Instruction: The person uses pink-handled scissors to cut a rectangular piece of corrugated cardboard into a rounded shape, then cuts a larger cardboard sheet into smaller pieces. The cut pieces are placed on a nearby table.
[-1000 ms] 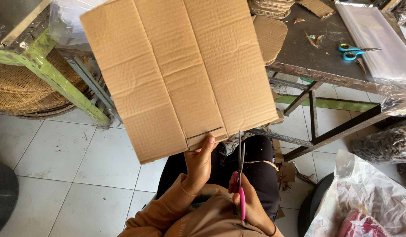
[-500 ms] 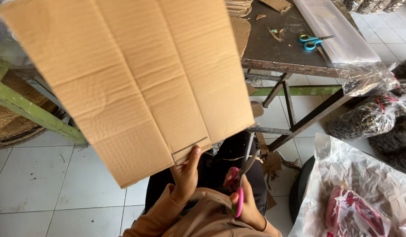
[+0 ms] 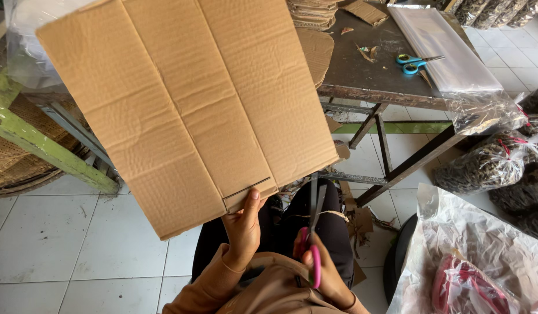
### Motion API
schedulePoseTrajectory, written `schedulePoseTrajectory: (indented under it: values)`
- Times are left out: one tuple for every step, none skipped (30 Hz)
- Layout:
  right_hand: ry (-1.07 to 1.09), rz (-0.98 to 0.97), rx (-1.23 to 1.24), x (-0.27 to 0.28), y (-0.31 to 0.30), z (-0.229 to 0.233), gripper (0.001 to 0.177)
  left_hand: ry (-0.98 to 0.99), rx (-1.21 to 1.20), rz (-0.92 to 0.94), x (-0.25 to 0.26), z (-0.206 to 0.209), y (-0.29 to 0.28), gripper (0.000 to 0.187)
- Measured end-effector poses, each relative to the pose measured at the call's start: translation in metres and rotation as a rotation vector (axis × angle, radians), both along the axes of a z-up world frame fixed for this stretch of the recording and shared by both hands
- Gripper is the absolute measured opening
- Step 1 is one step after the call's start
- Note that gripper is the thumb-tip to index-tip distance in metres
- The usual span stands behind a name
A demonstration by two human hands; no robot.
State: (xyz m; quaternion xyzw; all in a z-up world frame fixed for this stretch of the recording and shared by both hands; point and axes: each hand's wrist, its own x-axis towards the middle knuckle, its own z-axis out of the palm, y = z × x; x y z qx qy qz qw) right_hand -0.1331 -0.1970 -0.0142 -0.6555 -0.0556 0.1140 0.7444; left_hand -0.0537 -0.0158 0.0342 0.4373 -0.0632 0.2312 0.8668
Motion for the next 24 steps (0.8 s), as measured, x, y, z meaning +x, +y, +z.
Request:
schedulePoseTrajectory:
  values:
    - [0.064, 0.057, -0.086, -0.001, 0.000, 0.001, 0.085, 0.020, 0.000, 0.008, 0.000, -0.001, 0.001, 0.019]
    - [0.013, 0.087, -0.086, 0.000, 0.002, 0.002, 0.085, 0.011, 0.009, 0.006, 0.000, -0.001, 0.001, 0.019]
    - [-0.036, 0.115, -0.087, -0.001, 0.006, 0.003, 0.085, 0.005, 0.017, 0.003, 0.000, -0.002, 0.000, 0.018]
    - [-0.085, 0.144, -0.088, -0.001, 0.009, 0.005, 0.085, -0.002, 0.025, 0.000, -0.001, -0.003, -0.001, 0.018]
    - [-0.072, 0.143, -0.081, 0.000, 0.011, 0.008, 0.086, -0.007, 0.028, -0.011, -0.002, -0.004, -0.003, 0.017]
    - [-0.059, 0.141, -0.074, 0.002, 0.012, 0.011, 0.086, -0.013, 0.031, -0.021, -0.003, -0.005, -0.006, 0.016]
    - [-0.041, 0.141, -0.064, 0.001, 0.013, 0.016, 0.087, -0.014, 0.035, -0.030, -0.007, -0.005, -0.007, 0.015]
    - [-0.050, 0.136, -0.061, -0.001, 0.012, 0.021, 0.086, 0.010, 0.031, -0.034, -0.011, -0.004, -0.009, 0.015]
    - [-0.072, 0.130, -0.051, 0.002, 0.011, 0.027, 0.086, 0.020, 0.034, -0.038, -0.011, -0.002, -0.010, 0.015]
    - [-0.094, 0.125, -0.042, 0.007, 0.010, 0.033, 0.086, 0.031, 0.036, -0.042, -0.009, 0.001, -0.011, 0.015]
    - [-0.121, 0.130, -0.053, 0.011, 0.010, 0.038, 0.085, 0.036, 0.010, -0.059, -0.009, 0.004, -0.011, 0.016]
    - [-0.148, 0.136, -0.064, 0.015, 0.010, 0.043, 0.084, 0.041, -0.016, -0.077, -0.007, 0.006, -0.011, 0.018]
    - [-0.171, 0.144, -0.082, 0.019, 0.010, 0.047, 0.084, 0.050, -0.049, -0.092, -0.006, 0.007, -0.011, 0.019]
    - [-0.169, 0.154, -0.090, 0.021, 0.011, 0.051, 0.084, 0.047, -0.057, -0.094, -0.006, 0.008, -0.010, 0.019]
    - [-0.171, 0.164, -0.102, 0.024, 0.011, 0.055, 0.085, 0.040, -0.069, -0.097, -0.004, 0.009, -0.011, 0.018]
    - [-0.173, 0.173, -0.114, 0.027, 0.012, 0.058, 0.085, 0.033, -0.080, -0.100, -0.003, 0.010, -0.010, 0.017]
    - [-0.183, 0.169, -0.112, 0.029, 0.014, 0.061, 0.086, 0.014, -0.077, -0.111, -0.003, 0.009, -0.008, 0.015]
    - [-0.193, 0.164, -0.111, 0.031, 0.016, 0.063, 0.087, -0.004, -0.074, -0.122, -0.002, 0.008, -0.007, 0.013]
    - [-0.204, 0.159, -0.109, 0.032, 0.018, 0.065, 0.087, -0.023, -0.070, -0.132, -0.002, 0.007, -0.005, 0.012]
    - [-0.206, 0.163, -0.109, 0.032, 0.020, 0.067, 0.088, 0.005, -0.080, -0.124, -0.004, 0.006, -0.004, 0.012]
    - [-0.215, 0.165, -0.111, 0.034, 0.020, 0.070, 0.089, 0.026, -0.090, -0.118, -0.003, 0.006, -0.003, 0.012]
    - [-0.224, 0.166, -0.114, 0.035, 0.021, 0.073, 0.090, 0.047, -0.101, -0.113, -0.002, 0.006, -0.002, 0.012]
    - [-0.215, 0.162, -0.116, 0.035, 0.022, 0.075, 0.091, 0.042, -0.086, -0.109, -0.001, 0.005, -0.001, 0.012]
    - [-0.206, 0.159, -0.118, 0.035, 0.023, 0.076, 0.092, 0.038, -0.070, -0.105, -0.001, 0.004, -0.001, 0.012]
